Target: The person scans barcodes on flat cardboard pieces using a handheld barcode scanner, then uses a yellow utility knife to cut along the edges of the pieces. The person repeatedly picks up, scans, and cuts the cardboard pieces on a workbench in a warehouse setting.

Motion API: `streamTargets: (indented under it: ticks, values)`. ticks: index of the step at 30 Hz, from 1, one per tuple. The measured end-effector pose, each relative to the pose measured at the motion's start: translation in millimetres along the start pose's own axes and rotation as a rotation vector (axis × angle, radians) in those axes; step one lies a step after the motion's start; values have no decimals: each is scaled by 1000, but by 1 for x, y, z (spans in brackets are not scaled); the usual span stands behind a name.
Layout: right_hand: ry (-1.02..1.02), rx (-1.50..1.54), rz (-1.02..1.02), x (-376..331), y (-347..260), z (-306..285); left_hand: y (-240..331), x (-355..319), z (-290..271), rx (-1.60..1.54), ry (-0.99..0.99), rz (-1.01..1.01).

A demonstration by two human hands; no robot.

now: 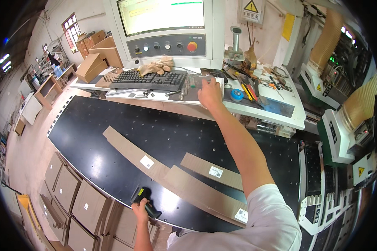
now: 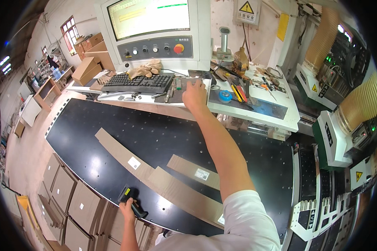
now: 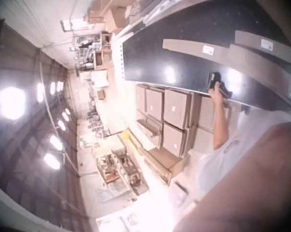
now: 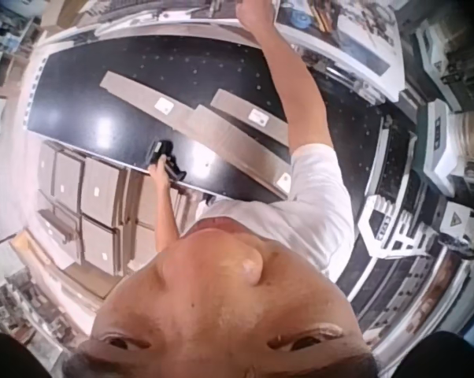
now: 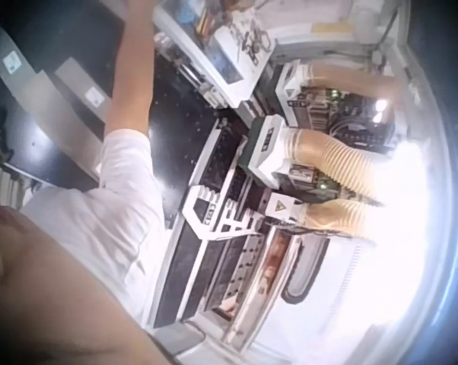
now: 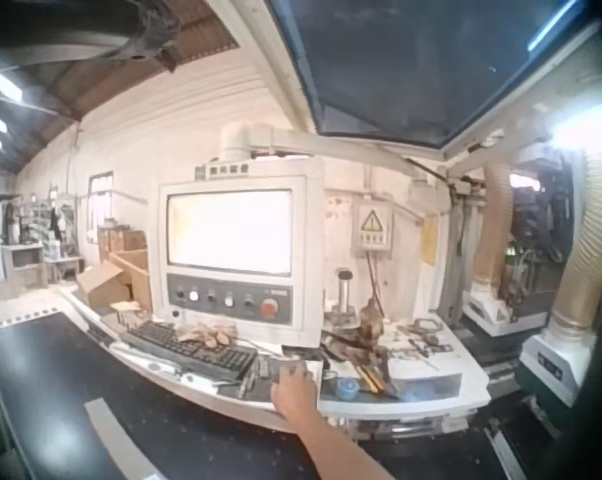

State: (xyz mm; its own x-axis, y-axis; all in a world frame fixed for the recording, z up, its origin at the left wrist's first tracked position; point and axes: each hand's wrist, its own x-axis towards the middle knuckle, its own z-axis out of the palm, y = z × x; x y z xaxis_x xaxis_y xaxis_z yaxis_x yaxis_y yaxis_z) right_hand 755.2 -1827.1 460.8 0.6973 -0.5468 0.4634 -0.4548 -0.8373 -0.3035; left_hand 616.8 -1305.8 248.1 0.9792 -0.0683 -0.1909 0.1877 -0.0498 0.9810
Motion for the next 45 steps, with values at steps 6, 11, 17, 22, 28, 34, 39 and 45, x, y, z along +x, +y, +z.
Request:
streamTargets:
  ticks: [6, 11, 17, 22, 28, 34, 39, 45]
  values:
    - [65, 24, -3, -2, 3, 9, -4, 2, -1, 18, 5, 1]
    - [62, 12, 5, -2, 5, 11, -8, 3, -1, 26, 8, 11]
    - [78, -1, -5, -3, 8, 14, -13, 5, -4, 43, -7, -4]
    - [115, 32, -18, -6, 9, 15, -11, 3, -2, 7, -6, 9]
    - [99, 43, -1, -10, 14, 9, 18, 1, 1, -150, -69, 27]
    - [51, 45, -30, -14, 14, 3, 102, 4, 20, -116, -231, 240]
    - [-173, -15, 16, -7, 6, -1, 135, -24, 49, -101, -332, 303]
    - [213, 52, -188, -24, 16, -8, 187, -41, 77, 338, -486, 322]
